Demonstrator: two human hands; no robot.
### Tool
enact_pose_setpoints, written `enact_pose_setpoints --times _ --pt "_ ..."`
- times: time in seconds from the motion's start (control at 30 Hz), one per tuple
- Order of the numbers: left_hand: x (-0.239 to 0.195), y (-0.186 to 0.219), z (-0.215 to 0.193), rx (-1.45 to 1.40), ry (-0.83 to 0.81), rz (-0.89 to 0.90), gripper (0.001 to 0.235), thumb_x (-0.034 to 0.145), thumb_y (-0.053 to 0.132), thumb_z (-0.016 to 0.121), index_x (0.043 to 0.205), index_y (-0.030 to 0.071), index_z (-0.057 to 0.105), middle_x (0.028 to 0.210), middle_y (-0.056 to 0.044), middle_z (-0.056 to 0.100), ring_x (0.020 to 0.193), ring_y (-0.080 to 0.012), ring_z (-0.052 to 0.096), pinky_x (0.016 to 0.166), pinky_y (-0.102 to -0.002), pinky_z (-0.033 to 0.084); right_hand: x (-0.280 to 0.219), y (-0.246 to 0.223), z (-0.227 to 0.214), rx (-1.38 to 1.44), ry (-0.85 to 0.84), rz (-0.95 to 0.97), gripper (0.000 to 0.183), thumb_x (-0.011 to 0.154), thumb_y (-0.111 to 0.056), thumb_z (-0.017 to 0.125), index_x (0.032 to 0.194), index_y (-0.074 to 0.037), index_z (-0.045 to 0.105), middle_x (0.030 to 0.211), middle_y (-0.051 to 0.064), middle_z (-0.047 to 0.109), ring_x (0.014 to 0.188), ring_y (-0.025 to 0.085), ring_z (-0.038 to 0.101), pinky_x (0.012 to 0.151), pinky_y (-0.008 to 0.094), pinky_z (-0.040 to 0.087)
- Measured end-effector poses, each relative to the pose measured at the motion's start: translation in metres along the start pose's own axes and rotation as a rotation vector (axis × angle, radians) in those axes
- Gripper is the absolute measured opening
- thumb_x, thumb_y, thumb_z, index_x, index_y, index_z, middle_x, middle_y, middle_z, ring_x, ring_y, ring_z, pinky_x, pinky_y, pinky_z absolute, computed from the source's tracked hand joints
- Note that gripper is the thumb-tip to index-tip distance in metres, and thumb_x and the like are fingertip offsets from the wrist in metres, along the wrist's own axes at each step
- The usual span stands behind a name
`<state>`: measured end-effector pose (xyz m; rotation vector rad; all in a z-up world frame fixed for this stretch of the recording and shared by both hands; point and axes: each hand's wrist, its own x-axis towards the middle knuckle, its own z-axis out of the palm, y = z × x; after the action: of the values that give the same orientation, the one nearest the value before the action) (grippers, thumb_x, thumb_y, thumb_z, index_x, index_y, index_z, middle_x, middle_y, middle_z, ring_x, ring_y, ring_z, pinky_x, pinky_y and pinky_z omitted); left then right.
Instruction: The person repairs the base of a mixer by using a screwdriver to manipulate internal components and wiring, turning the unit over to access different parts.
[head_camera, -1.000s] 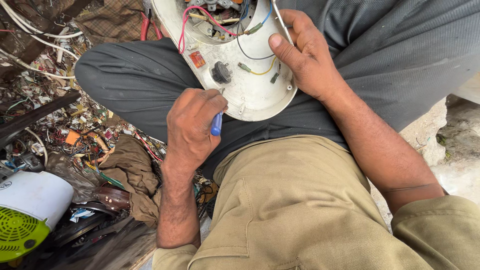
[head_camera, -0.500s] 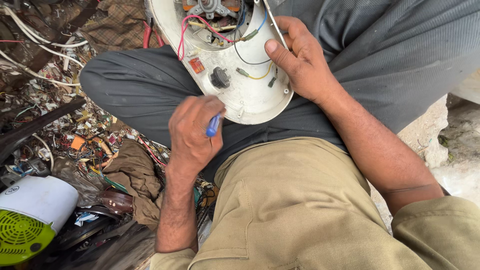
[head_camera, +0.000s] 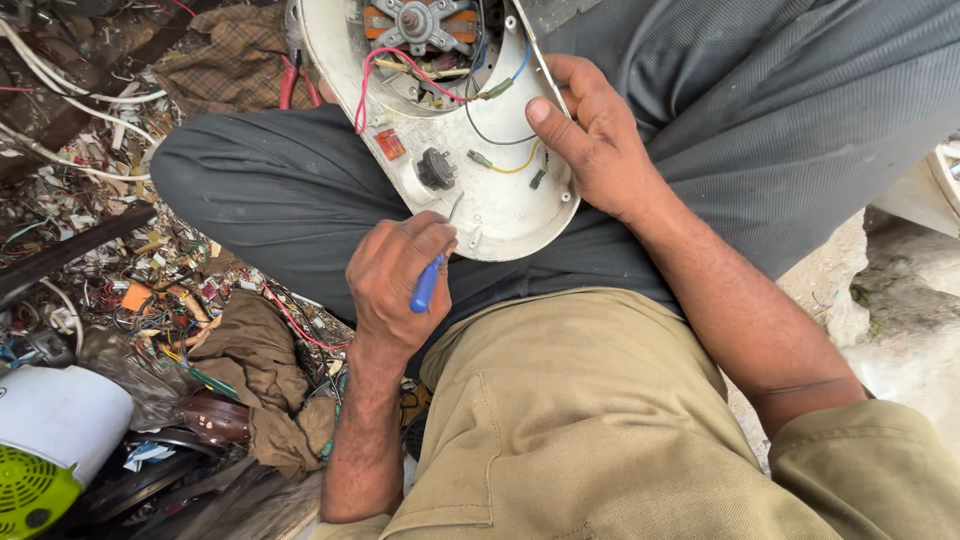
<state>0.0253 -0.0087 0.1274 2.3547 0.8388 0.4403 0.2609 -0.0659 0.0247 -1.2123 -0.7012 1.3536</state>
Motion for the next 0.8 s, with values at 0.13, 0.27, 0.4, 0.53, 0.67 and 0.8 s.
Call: enact_pose_setpoints --times 0.13,0.27,0.4,0.53,0.67,0.8 --pt "-0.001 -0.002 0.002 -0.006 0.014 0.049 0.026 0.083 -0.005 0.072 0.107 0.002 0.065 0.103 -0.014 0.071 0.086 -0.0310 0.069 0.075 -0.042 0.055 -0.001 -0.001 -0.001 0.007 0.001 0.012 0.054 0.111 -0.030 0.057 0.149 0.006 0.041 0.131 0.018 0.068 0.125 0.018 0.063 0.111 0.032 0.049" --pt "0.000 -0.005 0.002 0.031 0.099 -0.010 0.025 0.086 -0.008 0.072 0.109 0.001 0.067 0.105 -0.014 0.072 0.085 -0.0305 0.069 0.074 -0.041 0.055 0.001 -0.001 0.001 0.029 0.018 0.020 0.056 0.111 -0.031 0.056 0.149 0.006 0.040 0.131 0.019 0.067 0.125 0.017 0.063 0.110 0.032 0.049" --pt "0.000 -0.003 0.008 -0.122 0.021 0.032 0.026 0.085 -0.005 0.073 0.110 0.001 0.067 0.107 -0.015 0.072 0.087 -0.0295 0.070 0.075 -0.040 0.057 0.001 0.001 0.000 0.063 -0.001 0.020 0.056 0.111 -0.034 0.055 0.149 0.005 0.041 0.133 0.016 0.066 0.125 0.017 0.062 0.110 0.032 0.048" --pt "0.005 -0.002 0.013 -0.115 0.022 0.066 0.031 0.082 -0.005 0.071 0.111 0.003 0.068 0.108 -0.015 0.072 0.086 -0.0302 0.069 0.077 -0.042 0.056 0.000 0.005 0.000 0.068 0.004 -0.006 0.056 0.113 -0.036 0.054 0.149 0.005 0.043 0.134 0.014 0.064 0.126 0.016 0.059 0.112 0.031 0.047" --pt "0.011 0.000 0.019 -0.020 0.024 0.130 0.037 0.080 -0.005 0.070 0.116 0.004 0.068 0.108 -0.014 0.073 0.085 -0.0296 0.068 0.077 -0.042 0.055 0.001 0.005 -0.001 0.062 -0.004 0.009 0.056 0.112 -0.037 0.052 0.148 0.005 0.043 0.131 0.013 0.065 0.123 0.015 0.059 0.109 0.030 0.047" --pt "0.014 0.003 0.020 -0.101 -0.027 0.151 0.034 0.080 -0.003 0.071 0.113 0.004 0.066 0.109 -0.012 0.073 0.085 -0.0295 0.067 0.075 -0.043 0.053 0.000 0.004 -0.002 0.089 -0.015 -0.010 0.055 0.113 -0.035 0.052 0.148 0.005 0.042 0.132 0.013 0.064 0.124 0.016 0.059 0.110 0.031 0.048"
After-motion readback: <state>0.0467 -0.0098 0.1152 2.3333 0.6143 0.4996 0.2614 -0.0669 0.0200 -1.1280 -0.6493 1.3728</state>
